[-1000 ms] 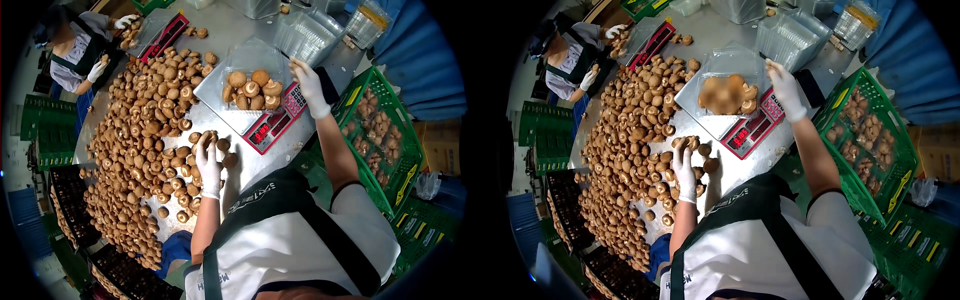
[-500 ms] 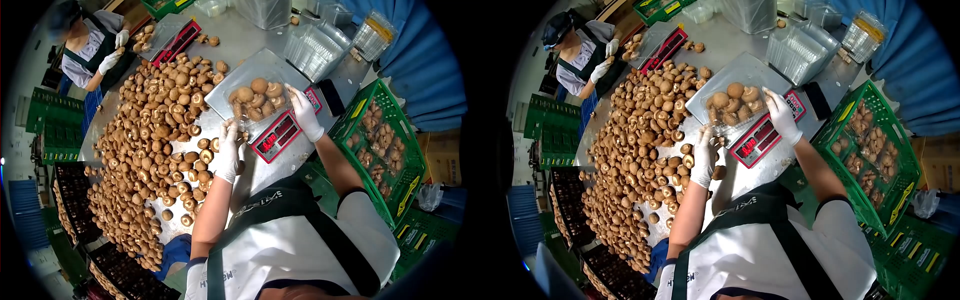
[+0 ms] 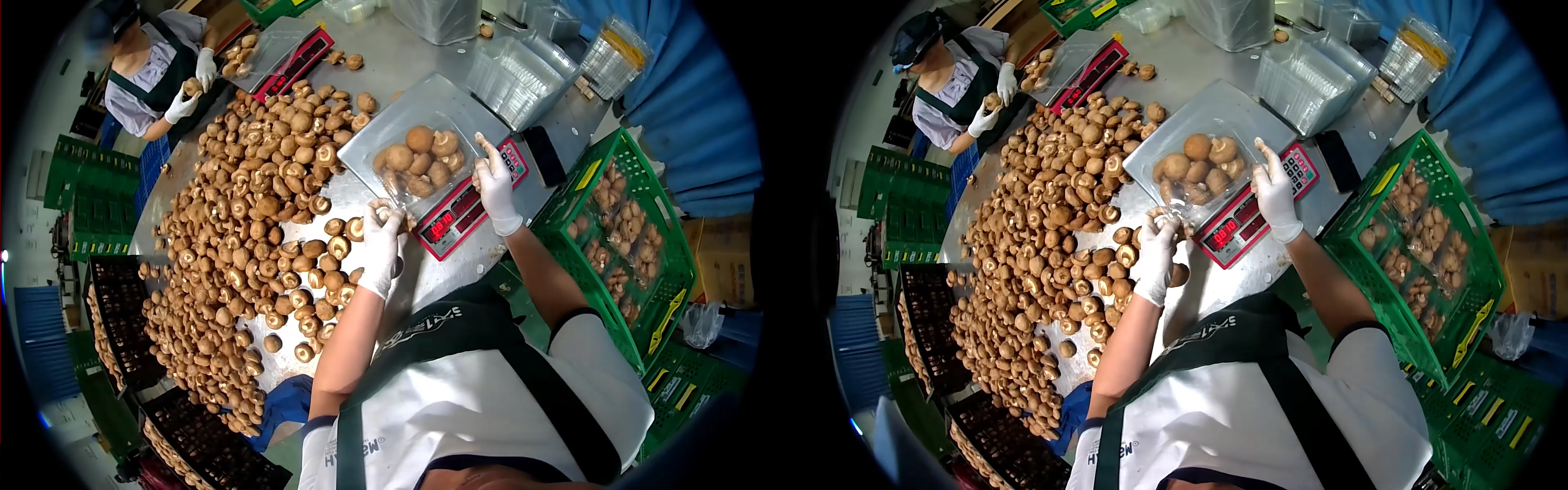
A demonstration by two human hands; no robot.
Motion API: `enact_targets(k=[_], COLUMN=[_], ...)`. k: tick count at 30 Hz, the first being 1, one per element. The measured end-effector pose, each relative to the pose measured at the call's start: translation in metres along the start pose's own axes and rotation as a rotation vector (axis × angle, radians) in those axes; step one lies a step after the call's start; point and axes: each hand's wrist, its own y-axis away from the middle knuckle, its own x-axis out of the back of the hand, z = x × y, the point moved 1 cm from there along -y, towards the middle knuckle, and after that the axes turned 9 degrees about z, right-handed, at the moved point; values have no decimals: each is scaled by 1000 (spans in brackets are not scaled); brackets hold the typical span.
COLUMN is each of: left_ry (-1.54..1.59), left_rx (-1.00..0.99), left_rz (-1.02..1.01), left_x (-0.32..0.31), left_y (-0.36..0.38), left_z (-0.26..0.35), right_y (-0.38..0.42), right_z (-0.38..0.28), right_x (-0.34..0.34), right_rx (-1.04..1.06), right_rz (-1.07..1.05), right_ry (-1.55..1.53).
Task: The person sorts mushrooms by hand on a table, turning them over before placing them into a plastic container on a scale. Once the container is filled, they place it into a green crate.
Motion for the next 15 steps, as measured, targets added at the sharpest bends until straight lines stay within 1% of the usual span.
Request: enact_targets(k=[1,2,4,5,6,8,9,10,12,14,15], left_ry=[22,5,-137,-118,-186,-308,-344,-365,-421,-551,-524], left_rx=[55,33,-27,14,27,-133,-108,-123,-262,-512,-484], left_rz=[-37,-101,5,45,87,139,216,249,302,265,263], left_x=[6,24,48,64,81,123,130,132,131,135,114], left_y=[5,6,24,27,36,34,39,42,39,14,14], left_z=[1,-8,-6,-10,-7,-16,-8,5,25,37,57], right_y=[3,6,13,16,19,25,29,31,36,40,43], right_z=[-1,0,4,12,19,31,33,36,34,24,21], right_x=[4,9,24,36,47,68,76,85,94,96,95], right_rx=[-66,-110,-203,-221,-275,-316,-291,-269,-270,-255,-247], right_rz=[6,64,182,233,306,356,364,350,384,390,395], right_ry=[-32,-72,-152,-133,-100,-138,-123,-128,-101,-69,-53])
